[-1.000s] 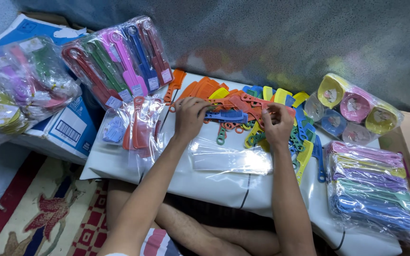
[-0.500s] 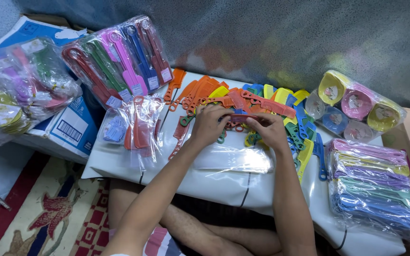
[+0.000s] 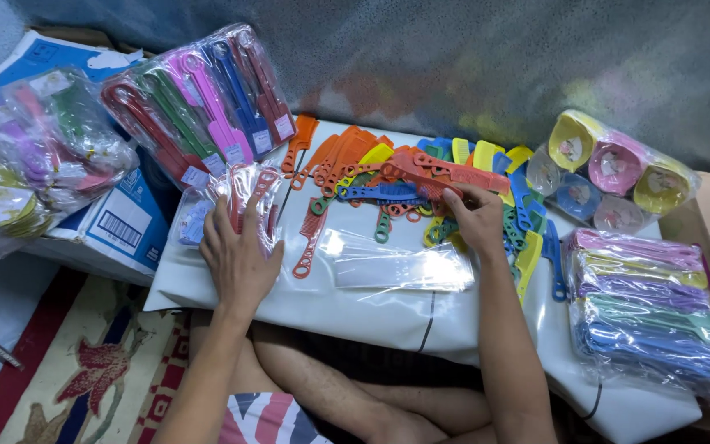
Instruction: Packaging small plastic toy components into individual plastic bags
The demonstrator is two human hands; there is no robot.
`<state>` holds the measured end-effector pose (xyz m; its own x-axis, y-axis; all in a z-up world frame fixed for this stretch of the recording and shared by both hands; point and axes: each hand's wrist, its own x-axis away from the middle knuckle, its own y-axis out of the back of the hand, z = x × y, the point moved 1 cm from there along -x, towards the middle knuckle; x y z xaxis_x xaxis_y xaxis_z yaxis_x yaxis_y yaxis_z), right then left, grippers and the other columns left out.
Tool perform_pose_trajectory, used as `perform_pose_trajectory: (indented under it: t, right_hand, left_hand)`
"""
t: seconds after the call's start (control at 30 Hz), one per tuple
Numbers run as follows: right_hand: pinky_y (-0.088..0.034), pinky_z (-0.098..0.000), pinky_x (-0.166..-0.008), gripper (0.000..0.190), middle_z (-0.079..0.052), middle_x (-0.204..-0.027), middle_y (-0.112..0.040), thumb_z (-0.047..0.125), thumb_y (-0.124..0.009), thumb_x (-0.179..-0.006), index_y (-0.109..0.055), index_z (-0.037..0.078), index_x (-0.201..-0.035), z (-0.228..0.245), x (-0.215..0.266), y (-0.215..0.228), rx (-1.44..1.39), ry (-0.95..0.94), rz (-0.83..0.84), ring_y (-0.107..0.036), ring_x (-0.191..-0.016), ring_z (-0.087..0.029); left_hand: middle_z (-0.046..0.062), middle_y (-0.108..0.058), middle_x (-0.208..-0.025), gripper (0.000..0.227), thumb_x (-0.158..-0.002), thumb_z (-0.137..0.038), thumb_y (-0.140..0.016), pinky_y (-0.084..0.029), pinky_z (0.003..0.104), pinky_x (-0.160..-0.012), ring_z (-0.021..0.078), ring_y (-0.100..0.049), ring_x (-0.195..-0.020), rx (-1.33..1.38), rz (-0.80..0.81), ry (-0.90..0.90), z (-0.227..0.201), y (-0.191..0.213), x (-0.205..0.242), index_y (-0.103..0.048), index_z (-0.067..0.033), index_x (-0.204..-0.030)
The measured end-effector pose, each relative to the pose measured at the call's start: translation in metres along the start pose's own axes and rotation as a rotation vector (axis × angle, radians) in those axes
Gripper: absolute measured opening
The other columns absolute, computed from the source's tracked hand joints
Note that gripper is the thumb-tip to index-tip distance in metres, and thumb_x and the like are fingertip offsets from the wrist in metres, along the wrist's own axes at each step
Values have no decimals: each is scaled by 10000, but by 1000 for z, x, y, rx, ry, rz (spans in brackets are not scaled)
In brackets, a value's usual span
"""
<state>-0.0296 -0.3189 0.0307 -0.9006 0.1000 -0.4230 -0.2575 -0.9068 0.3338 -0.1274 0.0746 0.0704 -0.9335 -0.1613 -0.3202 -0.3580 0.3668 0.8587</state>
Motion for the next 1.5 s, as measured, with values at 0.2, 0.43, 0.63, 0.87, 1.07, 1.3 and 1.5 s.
perform_pose_trajectory:
  t: [0.2, 0.43, 0.63, 0.87, 1.07, 1.3, 1.5]
  right_hand:
    - [-559, -316, -617, 127, -132, -749, -708, 188, -810, -966, -811, 70, -1015, 6, 7, -10, -27, -22, -26, -642, -744, -144]
    - [-541, -296, -613, 119, -111, -744, -705, 191, -810, -972, -813, 79, -1011, 2, 6, -6, -16, -19, -35, -629, -737, -124]
    - [-543, -326, -631, 143, -162, -785, -722, 190, -791, -990, -808, 52, -1025, 1, 6, -5, 1, 1, -31, -675, -750, -185]
    - [-546, -315, -625, 139, -151, -774, -724, 193, -805, -981, -811, 58, -1016, -2, 4, -4, 1, 5, -38, -674, -748, -167]
    - [-529, -301, -598, 123, -142, -742, -708, 179, -803, -977, -810, 60, -1010, -7, 3, -3, -17, 1, -37, -640, -724, -143]
    - [-521, -291, -578, 121, -135, -720, -700, 174, -815, -963, -806, 57, -994, -5, 2, -3, -20, 2, -47, -627, -709, -126]
    - [-517, -299, -562, 137, -144, -713, -702, 201, -817, -962, -812, 68, -994, -13, 1, -1, 30, 31, -54, -650, -682, -153]
  left_hand:
    - [218, -334, -1540, 819, -732, -168, -783, -418, 624, -1005, 456, -313, -1411, -35, -31, 3, 0, -11, -1, -496, -153, -1499]
    - [221, -377, -1525, 822, -709, -202, -826, -461, 613, -978, 464, -358, -1377, -45, -41, -29, 5, -12, -5, -537, -149, -1476]
    - [216, -430, -1500, 835, -680, -186, -821, -328, 597, -1081, 440, -407, -1349, -101, -152, -123, 16, -31, -11, -546, -165, -1469]
    - [222, -473, -1484, 829, -650, -139, -803, -331, 596, -1087, 448, -453, -1338, -54, -172, -161, 24, -36, -23, -572, -162, -1445]
    - [230, -465, -1493, 821, -664, -174, -834, -314, 609, -1096, 452, -430, -1367, -28, -125, -146, 24, -29, -26, -582, -151, -1445]
    - [238, -465, -1486, 703, -804, -359, -826, -221, 653, -1106, 451, -391, -1404, -78, -165, -133, 22, -20, -29, -609, -97, -1419]
    - [200, -531, -1410, 551, -832, -244, -819, -388, 588, -1017, 407, -483, -1324, -29, -133, -96, 9, -10, -35, -670, -63, -1330]
